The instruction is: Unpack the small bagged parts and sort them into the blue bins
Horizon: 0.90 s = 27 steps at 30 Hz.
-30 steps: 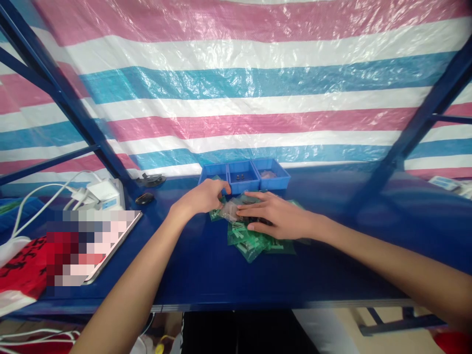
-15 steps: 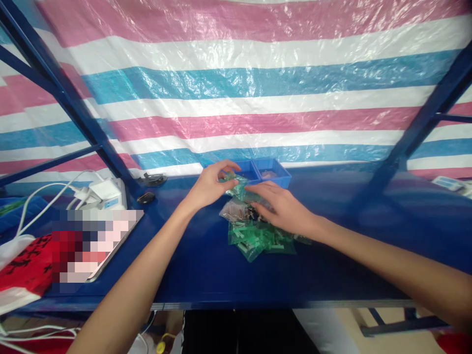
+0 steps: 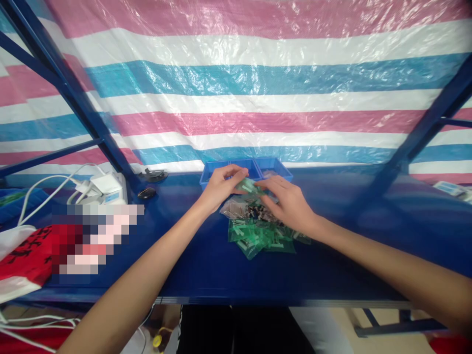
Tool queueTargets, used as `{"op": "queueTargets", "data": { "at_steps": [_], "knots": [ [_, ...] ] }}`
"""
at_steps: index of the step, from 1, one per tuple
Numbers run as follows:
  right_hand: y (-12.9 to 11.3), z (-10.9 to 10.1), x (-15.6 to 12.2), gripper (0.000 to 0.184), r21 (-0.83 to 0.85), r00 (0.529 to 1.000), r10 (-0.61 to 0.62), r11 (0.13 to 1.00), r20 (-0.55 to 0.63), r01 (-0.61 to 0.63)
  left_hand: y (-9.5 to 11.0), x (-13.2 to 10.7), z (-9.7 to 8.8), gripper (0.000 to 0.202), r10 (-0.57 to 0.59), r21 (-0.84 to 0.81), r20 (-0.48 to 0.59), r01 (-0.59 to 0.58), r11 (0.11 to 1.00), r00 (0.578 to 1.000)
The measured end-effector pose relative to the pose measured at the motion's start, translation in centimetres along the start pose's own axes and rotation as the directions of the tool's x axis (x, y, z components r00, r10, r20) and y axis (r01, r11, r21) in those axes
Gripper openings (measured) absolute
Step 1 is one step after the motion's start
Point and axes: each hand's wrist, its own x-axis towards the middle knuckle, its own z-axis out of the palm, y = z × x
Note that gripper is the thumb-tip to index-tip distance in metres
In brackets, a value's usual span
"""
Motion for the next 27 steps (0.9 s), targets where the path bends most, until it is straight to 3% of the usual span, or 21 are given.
{"op": "queueTargets", "data": {
  "at_steps": [7, 11, 14, 21, 27],
  "knots": [
    [-0.4, -0.6, 0.9, 0.026, 0.140, 0.964, 0.263, 0.957, -0.045, -0.255, -1.3, -0.4, 0.6, 0.080, 0.016, 0.172, 0.139, -0.040, 0.984, 0.990],
    [-0.3, -0.5, 1.1, 0.034, 0.371, 0.917, 0.397, 0.845, 0.050, -0.386, -1.6, -1.1, 1.2, 0.070, 0.094, 0.354, 0.140, -0.139, 0.925, 0.986],
    [-0.3, -0.5, 1.2, 0.033, 0.477, 0.888, 0.457, 0.770, 0.052, -0.424, -1.5, -1.5, 1.7, 0.068, 0.155, 0.473, 0.132, -0.200, 0.858, 0.979],
    [-0.1, -0.7, 1.4, 0.026, 0.526, 0.853, 0.519, 0.713, 0.049, -0.464, -1.4, -1.4, 1.6, 0.064, 0.312, 0.699, 0.196, -0.356, 0.621, 0.929],
    [0.3, -0.4, 1.3, 0.039, 0.621, 0.811, 0.576, 0.599, 0.104, -0.505, -1.4, -1.4, 1.1, 0.051, 0.342, 0.758, 0.189, -0.358, 0.546, 0.921]
  ]
}}
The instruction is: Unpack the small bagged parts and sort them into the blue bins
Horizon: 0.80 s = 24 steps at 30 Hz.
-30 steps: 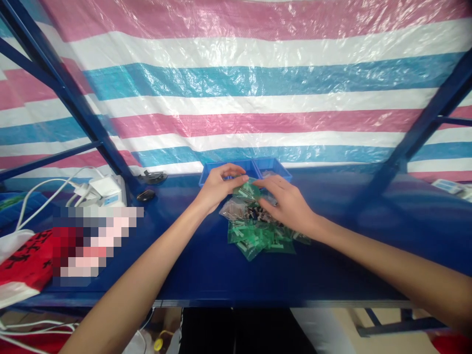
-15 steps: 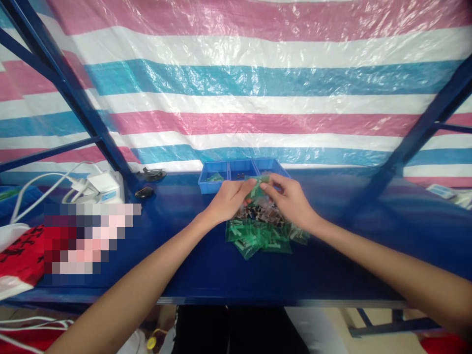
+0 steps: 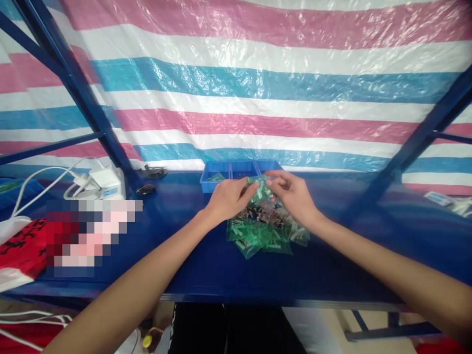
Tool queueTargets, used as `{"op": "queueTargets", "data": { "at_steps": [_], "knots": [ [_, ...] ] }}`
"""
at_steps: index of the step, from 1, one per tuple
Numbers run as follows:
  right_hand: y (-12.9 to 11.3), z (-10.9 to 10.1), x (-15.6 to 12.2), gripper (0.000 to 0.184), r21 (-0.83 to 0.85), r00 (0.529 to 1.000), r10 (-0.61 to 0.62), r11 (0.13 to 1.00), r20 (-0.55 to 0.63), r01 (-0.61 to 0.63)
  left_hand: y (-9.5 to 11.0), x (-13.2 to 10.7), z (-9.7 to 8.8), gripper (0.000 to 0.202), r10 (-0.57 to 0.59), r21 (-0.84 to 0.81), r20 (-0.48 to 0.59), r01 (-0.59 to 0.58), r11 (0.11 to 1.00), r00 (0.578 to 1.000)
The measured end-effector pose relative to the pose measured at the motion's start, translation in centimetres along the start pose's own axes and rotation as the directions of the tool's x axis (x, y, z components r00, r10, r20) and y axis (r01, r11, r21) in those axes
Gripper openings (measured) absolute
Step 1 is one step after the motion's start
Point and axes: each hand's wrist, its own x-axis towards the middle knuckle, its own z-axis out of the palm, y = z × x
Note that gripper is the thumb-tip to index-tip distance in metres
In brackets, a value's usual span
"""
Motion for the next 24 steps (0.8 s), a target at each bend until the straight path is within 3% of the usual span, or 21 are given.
{"op": "queueTargets", "data": {
  "at_steps": [2, 7, 10, 14, 18, 24],
  "knots": [
    [0.18, -0.07, 0.10, 0.042, 0.053, 1.000, 0.008, 0.999, -0.015, -0.007, -0.05, -0.03, -0.23, 0.040, -0.013, -0.029, 0.002, 0.013, 0.999, 1.000],
    [0.50, -0.10, 0.24, 0.045, 0.120, 0.998, 0.047, 0.992, -0.047, -0.041, -0.24, 0.00, -0.45, 0.076, 0.028, -0.011, 0.082, -0.027, 1.000, 0.996],
    [0.38, -0.09, 0.18, 0.045, 0.112, 0.999, 0.041, 0.993, -0.035, -0.037, -0.36, -0.02, -0.40, 0.054, 0.062, 0.059, 0.097, -0.068, 0.996, 0.993],
    [0.12, 0.01, -0.08, 0.042, 0.028, 1.000, -0.014, 1.000, 0.014, 0.013, -0.48, -0.01, -0.48, 0.026, 0.106, 0.060, 0.038, -0.108, 0.992, 0.994],
    [0.17, 0.30, -0.53, 0.052, -0.037, 0.998, -0.036, 0.999, 0.060, 0.038, -0.54, 0.10, -0.50, 0.031, 0.095, 0.087, -0.033, -0.092, 0.992, 0.995],
    [0.31, 0.27, -0.66, 0.073, -0.126, 0.995, -0.060, 0.990, 0.079, 0.069, -0.47, 0.18, -0.36, 0.048, 0.053, 0.101, -0.025, -0.050, 0.994, 0.998]
  ]
}}
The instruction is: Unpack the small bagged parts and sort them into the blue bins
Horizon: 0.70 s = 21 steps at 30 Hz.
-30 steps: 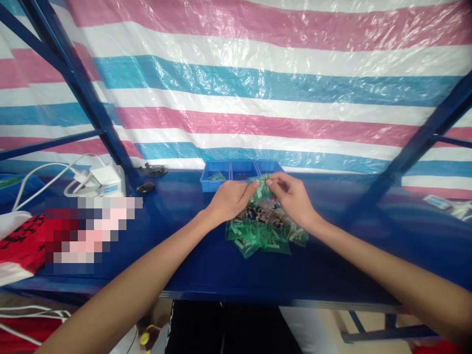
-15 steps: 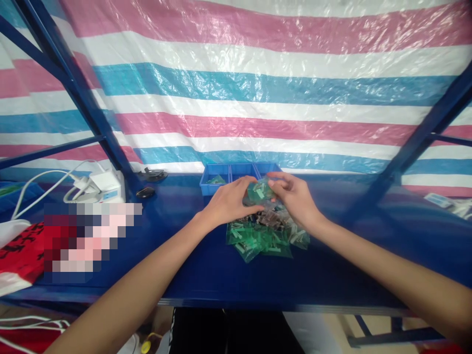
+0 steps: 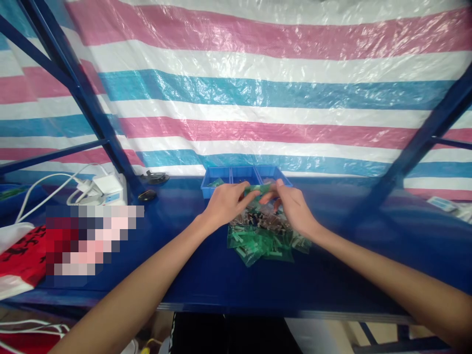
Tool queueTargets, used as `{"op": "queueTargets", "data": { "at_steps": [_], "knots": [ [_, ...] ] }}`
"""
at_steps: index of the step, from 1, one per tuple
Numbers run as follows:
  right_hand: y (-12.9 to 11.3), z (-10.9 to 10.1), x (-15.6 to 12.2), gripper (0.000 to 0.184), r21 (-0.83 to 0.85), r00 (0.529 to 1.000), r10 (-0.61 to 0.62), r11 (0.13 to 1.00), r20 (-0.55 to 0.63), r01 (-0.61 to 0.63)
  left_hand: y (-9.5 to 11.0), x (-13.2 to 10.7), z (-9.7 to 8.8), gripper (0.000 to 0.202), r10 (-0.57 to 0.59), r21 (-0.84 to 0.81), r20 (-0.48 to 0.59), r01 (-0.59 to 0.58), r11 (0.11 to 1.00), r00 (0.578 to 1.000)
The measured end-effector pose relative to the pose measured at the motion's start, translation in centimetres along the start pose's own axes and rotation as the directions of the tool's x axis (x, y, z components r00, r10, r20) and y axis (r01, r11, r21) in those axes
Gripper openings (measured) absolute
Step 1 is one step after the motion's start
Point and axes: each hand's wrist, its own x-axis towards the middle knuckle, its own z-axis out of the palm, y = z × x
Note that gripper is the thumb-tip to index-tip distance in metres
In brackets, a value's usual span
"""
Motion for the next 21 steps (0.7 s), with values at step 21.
{"op": "queueTargets", "data": {
  "at_steps": [21],
  "knots": [
    [-0.3, 0.0, 0.4, 0.043, 0.118, 0.991, 0.119, 0.985, 0.066, -0.127, 0.4, 0.1, 0.1, 0.055, -0.140, -0.224, 0.024, 0.141, 0.964, 0.990]
  ]
}}
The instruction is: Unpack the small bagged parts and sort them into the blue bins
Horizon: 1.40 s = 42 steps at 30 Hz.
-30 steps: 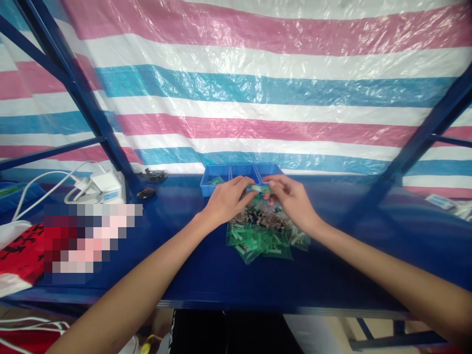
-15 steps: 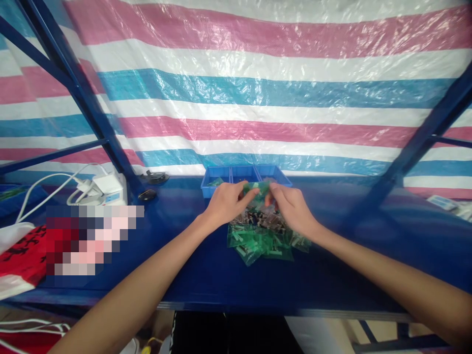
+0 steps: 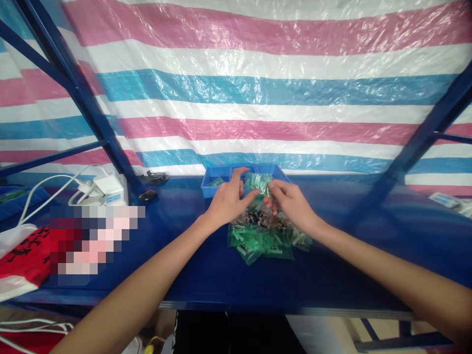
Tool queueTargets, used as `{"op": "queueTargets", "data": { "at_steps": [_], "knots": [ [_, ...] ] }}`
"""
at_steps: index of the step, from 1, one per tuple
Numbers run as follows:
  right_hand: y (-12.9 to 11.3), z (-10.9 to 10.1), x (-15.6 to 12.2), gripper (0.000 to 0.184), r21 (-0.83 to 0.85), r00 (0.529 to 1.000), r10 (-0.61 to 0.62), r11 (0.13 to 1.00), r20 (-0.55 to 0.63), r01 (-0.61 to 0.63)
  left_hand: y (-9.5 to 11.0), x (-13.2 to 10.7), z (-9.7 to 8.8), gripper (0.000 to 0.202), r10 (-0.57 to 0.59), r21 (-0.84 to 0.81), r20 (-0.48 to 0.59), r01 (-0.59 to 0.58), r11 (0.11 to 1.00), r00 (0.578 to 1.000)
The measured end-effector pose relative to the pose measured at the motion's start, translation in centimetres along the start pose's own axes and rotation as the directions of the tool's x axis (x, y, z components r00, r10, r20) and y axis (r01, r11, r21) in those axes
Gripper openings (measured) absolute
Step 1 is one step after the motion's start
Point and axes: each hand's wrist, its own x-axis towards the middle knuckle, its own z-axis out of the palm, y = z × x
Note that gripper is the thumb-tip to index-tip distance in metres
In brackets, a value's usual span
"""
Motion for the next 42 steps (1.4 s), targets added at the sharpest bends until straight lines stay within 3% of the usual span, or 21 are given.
{"op": "queueTargets", "data": {
  "at_steps": [3, 9, 13, 19, 22, 27, 30, 34, 37, 42],
  "knots": [
    [0.4, 0.0, 0.2, 0.044, 0.015, 1.000, -0.028, 0.999, -0.007, 0.028, -0.1, -0.2, 0.0, 0.062, 0.109, 0.166, 0.078, -0.121, 0.979, 0.991],
    [0.0, 0.3, -0.4, 0.041, -0.150, 0.978, -0.205, 0.969, -0.038, 0.197, -0.1, -0.5, 0.2, 0.040, 0.172, 0.275, 0.121, -0.199, 0.940, 0.978],
    [-0.9, 0.2, -0.5, 0.034, -0.110, 0.982, -0.187, 0.977, -0.028, 0.183, -0.3, -0.5, 0.3, 0.033, 0.210, 0.236, 0.073, -0.221, 0.946, 0.975],
    [-0.9, 0.0, -0.3, 0.022, -0.090, 0.987, -0.144, 0.986, -0.071, 0.138, -0.4, -0.3, 0.5, 0.055, 0.162, 0.141, -0.045, -0.155, 0.978, 0.986],
    [-0.6, 0.0, -0.2, 0.018, -0.069, 0.986, -0.134, 0.989, -0.097, 0.128, -0.3, -0.2, 0.3, 0.041, 0.188, 0.135, 0.001, -0.186, 0.973, 0.982],
    [-0.8, -0.1, -0.4, 0.019, 0.008, 0.988, -0.124, 0.992, -0.088, 0.125, -0.3, -0.3, 0.0, 0.049, 0.161, 0.164, 0.093, -0.175, 0.971, 0.983],
    [-0.8, 0.0, -0.4, 0.022, -0.005, 0.988, -0.141, 0.990, -0.060, 0.141, -0.3, -0.3, 0.0, 0.033, 0.207, 0.185, 0.060, -0.214, 0.959, 0.977],
    [-0.3, 0.1, -0.3, 0.019, -0.165, 0.984, -0.176, 0.971, -0.021, 0.170, 0.0, -0.3, 0.0, 0.020, 0.259, 0.171, -0.064, -0.245, 0.954, 0.964],
    [0.1, 0.1, -0.2, 0.024, -0.237, 0.976, -0.217, 0.948, 0.004, 0.212, 0.2, -0.3, 0.1, 0.024, 0.226, 0.148, -0.120, -0.207, 0.967, 0.967],
    [-0.3, 0.3, -0.6, 0.031, -0.325, 0.949, -0.313, 0.893, 0.048, 0.311, 0.0, -0.2, 0.2, 0.049, 0.167, 0.063, -0.150, -0.159, 0.985, 0.975]
  ]
}}
